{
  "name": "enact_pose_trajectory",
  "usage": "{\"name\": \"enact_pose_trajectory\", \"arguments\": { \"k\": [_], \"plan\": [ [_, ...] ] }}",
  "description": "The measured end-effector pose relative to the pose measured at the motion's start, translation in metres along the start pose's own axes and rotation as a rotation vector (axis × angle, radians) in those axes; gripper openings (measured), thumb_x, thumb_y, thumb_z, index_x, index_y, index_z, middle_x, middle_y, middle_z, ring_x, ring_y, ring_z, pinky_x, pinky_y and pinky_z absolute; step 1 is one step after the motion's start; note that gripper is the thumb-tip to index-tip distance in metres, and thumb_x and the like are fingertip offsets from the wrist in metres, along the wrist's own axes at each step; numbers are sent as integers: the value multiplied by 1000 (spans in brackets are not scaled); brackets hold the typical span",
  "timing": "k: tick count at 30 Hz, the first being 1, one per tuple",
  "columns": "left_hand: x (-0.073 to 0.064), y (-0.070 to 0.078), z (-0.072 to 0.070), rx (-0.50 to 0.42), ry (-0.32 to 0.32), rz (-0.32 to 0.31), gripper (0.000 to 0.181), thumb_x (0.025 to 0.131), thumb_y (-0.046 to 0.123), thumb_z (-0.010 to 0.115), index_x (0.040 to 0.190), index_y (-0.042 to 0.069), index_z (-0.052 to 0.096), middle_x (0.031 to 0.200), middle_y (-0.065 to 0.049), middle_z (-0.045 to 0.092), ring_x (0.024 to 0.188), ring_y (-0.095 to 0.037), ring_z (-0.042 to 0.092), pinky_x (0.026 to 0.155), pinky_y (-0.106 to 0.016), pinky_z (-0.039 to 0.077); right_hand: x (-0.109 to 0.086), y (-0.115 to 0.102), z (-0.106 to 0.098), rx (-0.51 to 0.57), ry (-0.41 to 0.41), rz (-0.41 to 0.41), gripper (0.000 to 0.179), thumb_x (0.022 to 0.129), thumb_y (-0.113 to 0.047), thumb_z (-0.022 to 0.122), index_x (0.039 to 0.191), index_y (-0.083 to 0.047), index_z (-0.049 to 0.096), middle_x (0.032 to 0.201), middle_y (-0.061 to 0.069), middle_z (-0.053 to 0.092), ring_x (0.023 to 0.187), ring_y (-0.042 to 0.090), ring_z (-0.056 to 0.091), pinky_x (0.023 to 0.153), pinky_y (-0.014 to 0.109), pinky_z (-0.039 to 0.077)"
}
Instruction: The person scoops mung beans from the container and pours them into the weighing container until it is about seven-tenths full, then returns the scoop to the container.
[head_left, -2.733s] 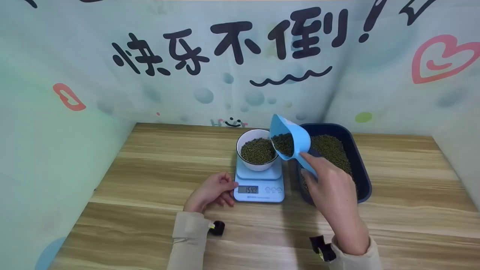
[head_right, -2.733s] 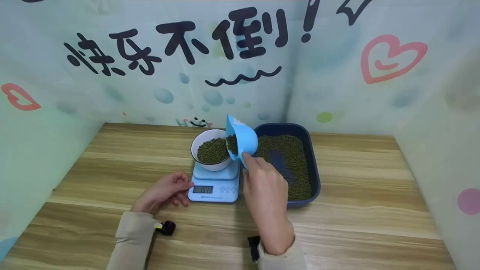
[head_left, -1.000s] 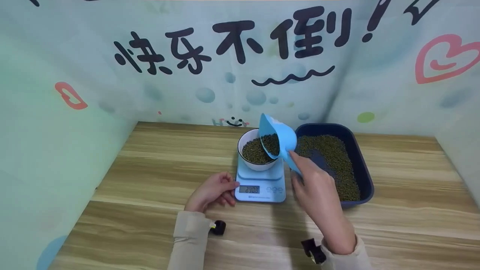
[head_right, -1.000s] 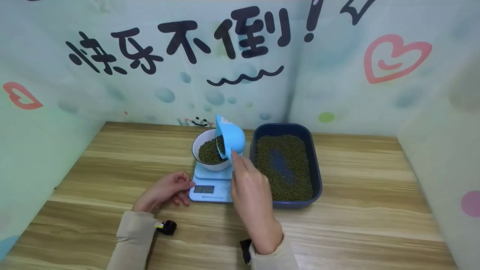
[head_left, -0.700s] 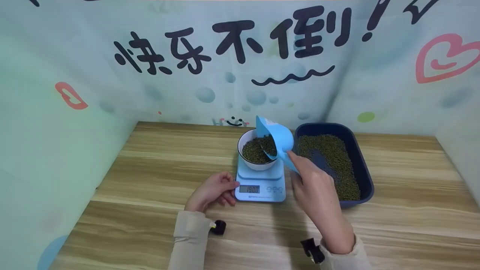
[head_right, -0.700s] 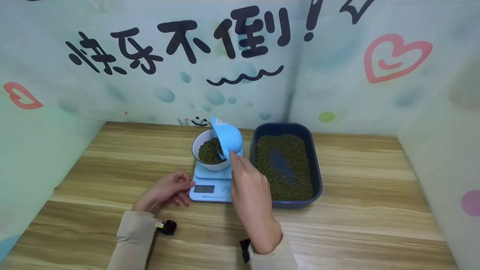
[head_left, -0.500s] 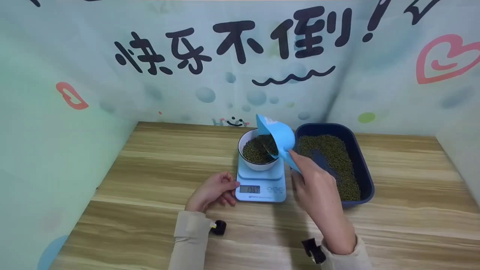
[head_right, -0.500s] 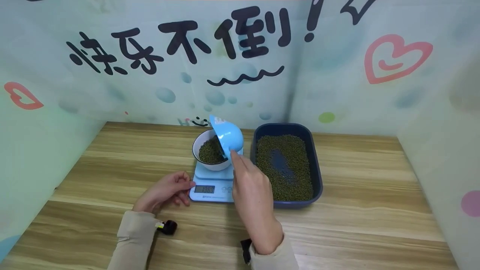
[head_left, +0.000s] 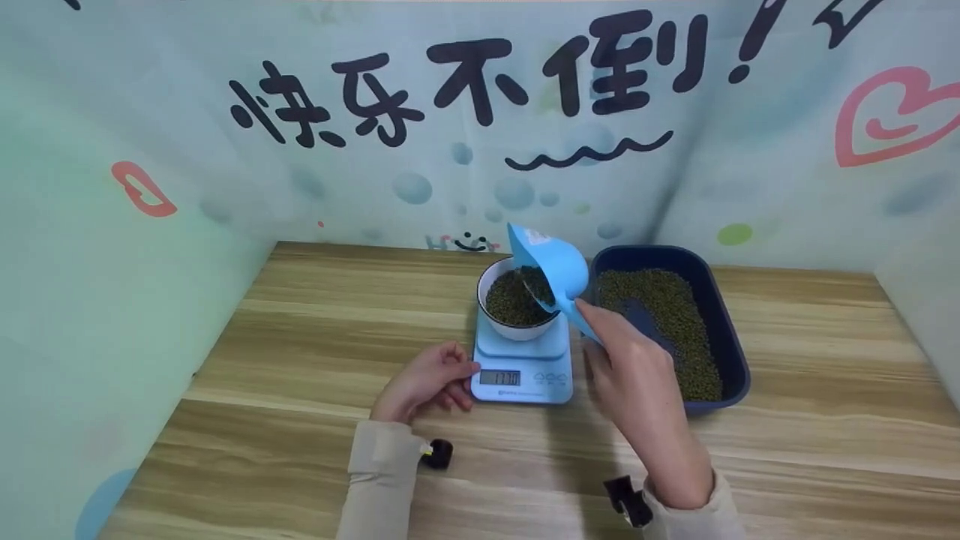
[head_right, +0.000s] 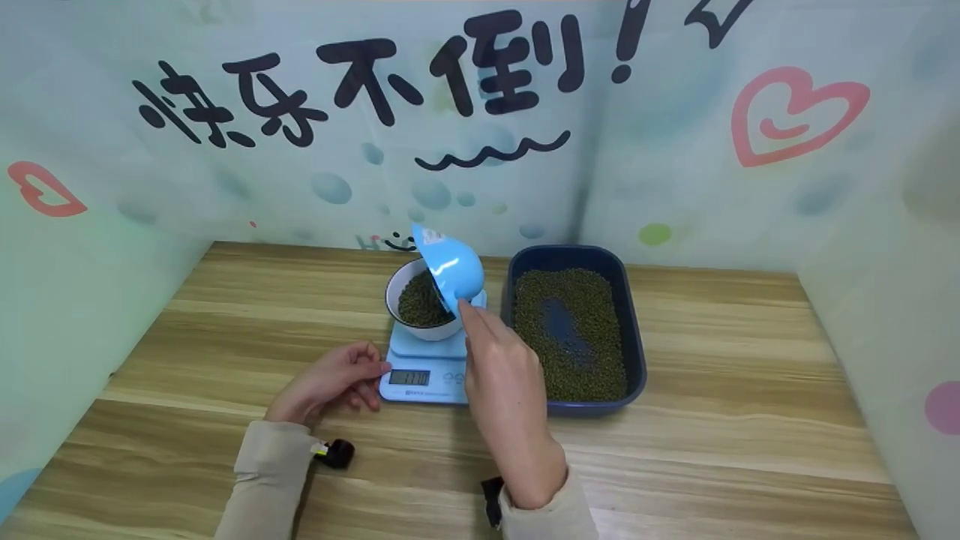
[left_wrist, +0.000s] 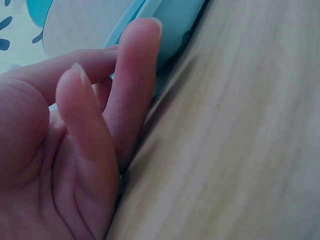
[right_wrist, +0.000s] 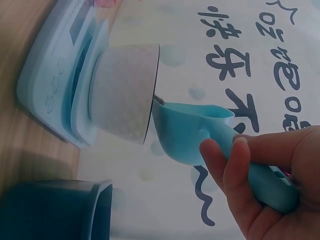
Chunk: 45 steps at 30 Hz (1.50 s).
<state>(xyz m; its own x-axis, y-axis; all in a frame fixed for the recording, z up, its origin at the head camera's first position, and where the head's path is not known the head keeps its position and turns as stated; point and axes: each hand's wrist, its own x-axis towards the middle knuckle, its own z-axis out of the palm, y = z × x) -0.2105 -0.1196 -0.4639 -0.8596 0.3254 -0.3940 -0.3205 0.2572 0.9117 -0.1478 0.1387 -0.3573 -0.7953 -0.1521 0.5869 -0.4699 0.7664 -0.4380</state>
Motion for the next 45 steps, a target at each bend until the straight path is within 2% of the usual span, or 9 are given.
{"name": "enact_pose_trajectory", "arguments": {
  "k": [13, 30, 34, 39, 45],
  "plan": [
    [2, -2, 0, -17, -3, 21, 28, 84, 27, 62, 87, 4, 47, 71, -12, 60, 58, -25, 64, 41, -23, 43, 1, 1, -3, -5, 17, -2, 39, 79, 3, 64, 114, -14, 62, 110, 1, 62, 101, 16, 57, 78, 36, 49],
    [0, -1, 0, -8, -1, 15, 27, 85, 28, 61, 88, 5, 48, 75, -13, 61, 60, -25, 64, 43, -24, 45, 2, 0, -4, -12, -6, 2, 36, 79, 2, 64, 112, -14, 63, 110, 0, 62, 97, 16, 59, 77, 35, 49],
    [0, -1, 0, -9, 3, 17, 26, 85, 28, 61, 88, 5, 47, 75, -13, 61, 60, -25, 64, 42, -24, 44, 3, 0, -9, 20, 5, 37, 39, 78, 2, 65, 113, -13, 62, 110, 0, 59, 97, 15, 58, 76, 35, 49],
    [0, -1, 1, -21, 9, 9, 26, 84, 27, 62, 88, 6, 47, 72, -12, 61, 58, -24, 64, 42, -23, 44, 4, 6, -26, 55, 62, 91, 44, 73, 7, 63, 113, -11, 62, 111, 4, 57, 91, 15, 57, 66, 31, 47],
    [-1, 0, 1, -21, 15, 3, 27, 84, 27, 62, 88, 5, 48, 72, -13, 61, 58, -23, 64, 42, -23, 44, 3, 13, -55, 93, 111, 206, 37, 77, 7, 59, 112, -6, 61, 120, 1, 51, 87, 9, 58, 60, 11, 42]
  ]
}}
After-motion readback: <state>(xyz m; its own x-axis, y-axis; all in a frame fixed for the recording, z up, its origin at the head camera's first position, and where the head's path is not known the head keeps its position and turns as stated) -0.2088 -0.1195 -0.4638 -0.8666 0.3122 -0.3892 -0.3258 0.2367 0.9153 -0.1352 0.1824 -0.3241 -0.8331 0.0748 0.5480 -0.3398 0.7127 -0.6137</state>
